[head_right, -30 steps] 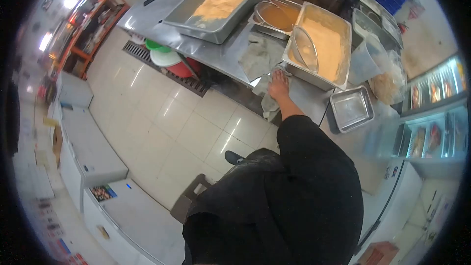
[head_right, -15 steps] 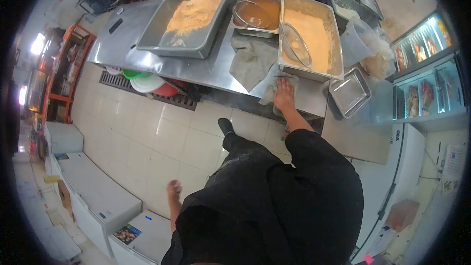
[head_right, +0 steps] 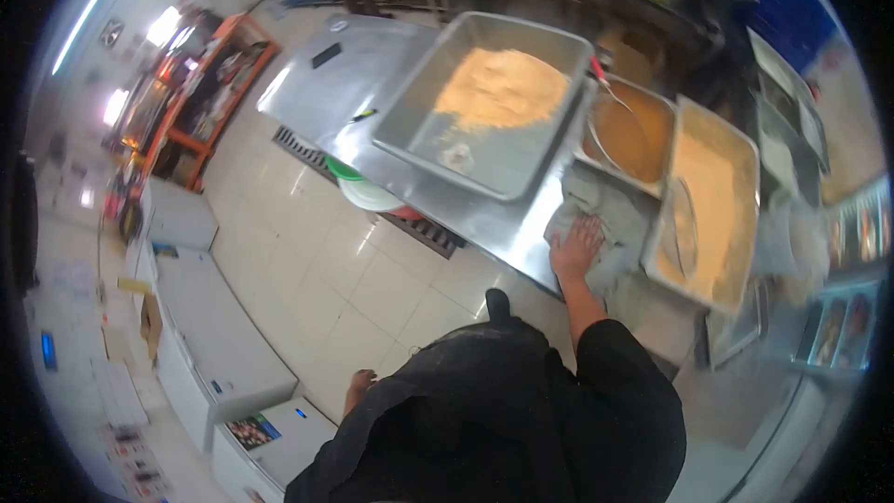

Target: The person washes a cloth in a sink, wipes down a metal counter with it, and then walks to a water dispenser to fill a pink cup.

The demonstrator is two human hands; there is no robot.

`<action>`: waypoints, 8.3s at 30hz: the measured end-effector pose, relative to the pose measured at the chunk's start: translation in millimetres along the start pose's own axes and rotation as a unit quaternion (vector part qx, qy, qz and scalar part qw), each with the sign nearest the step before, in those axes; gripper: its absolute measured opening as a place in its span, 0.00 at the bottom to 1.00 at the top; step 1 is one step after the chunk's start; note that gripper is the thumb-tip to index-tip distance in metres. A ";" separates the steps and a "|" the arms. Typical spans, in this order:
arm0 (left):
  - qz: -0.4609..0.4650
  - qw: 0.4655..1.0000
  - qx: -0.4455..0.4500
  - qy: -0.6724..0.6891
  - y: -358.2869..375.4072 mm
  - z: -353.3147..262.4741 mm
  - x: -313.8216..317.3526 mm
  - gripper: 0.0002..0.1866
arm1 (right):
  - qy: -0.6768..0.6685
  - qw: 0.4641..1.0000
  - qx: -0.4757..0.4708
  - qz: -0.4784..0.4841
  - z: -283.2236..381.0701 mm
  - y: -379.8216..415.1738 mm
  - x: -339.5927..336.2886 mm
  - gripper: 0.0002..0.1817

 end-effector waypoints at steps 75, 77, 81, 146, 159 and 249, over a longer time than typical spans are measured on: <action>0.072 0.817 0.571 -0.005 -591.1 -1183.5 -847.5 0.15 | -0.586 0.733 -0.202 0.280 1598.3 -376.5 178.0 0.05; 0.170 0.754 0.634 -0.028 -536.0 -1284.7 -832.7 0.15 | -0.679 0.628 -0.198 0.325 1669.3 -390.6 135.5 0.08; 0.128 0.677 0.723 -0.052 -490.0 -1397.6 -818.7 0.21 | -0.744 0.582 -0.159 0.285 1742.8 -454.2 155.8 0.11; 0.711 0.607 0.256 -0.247 -479.5 -2094.0 -40.9 0.15 | -0.260 0.907 0.196 -0.266 1382.5 -1215.4 187.5 0.07; 0.856 0.421 0.166 -0.250 -383.4 -2165.7 157.2 0.13 | -0.276 0.888 0.251 -0.268 1216.4 -1362.2 166.5 0.04; 0.633 0.720 0.283 -0.039 -447.8 -2297.3 173.3 0.10 | -0.482 0.876 -0.032 0.009 1219.5 -1566.9 241.1 0.04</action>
Point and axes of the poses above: each hand's wrist, its own y-axis away from the middle knuckle, its own x-axis out of the palm, z = x × y, the point moved 5 cm from there along -y, towards the middle knuckle, and after that the axes turned 1 degree about y, right-handed, at the moved point
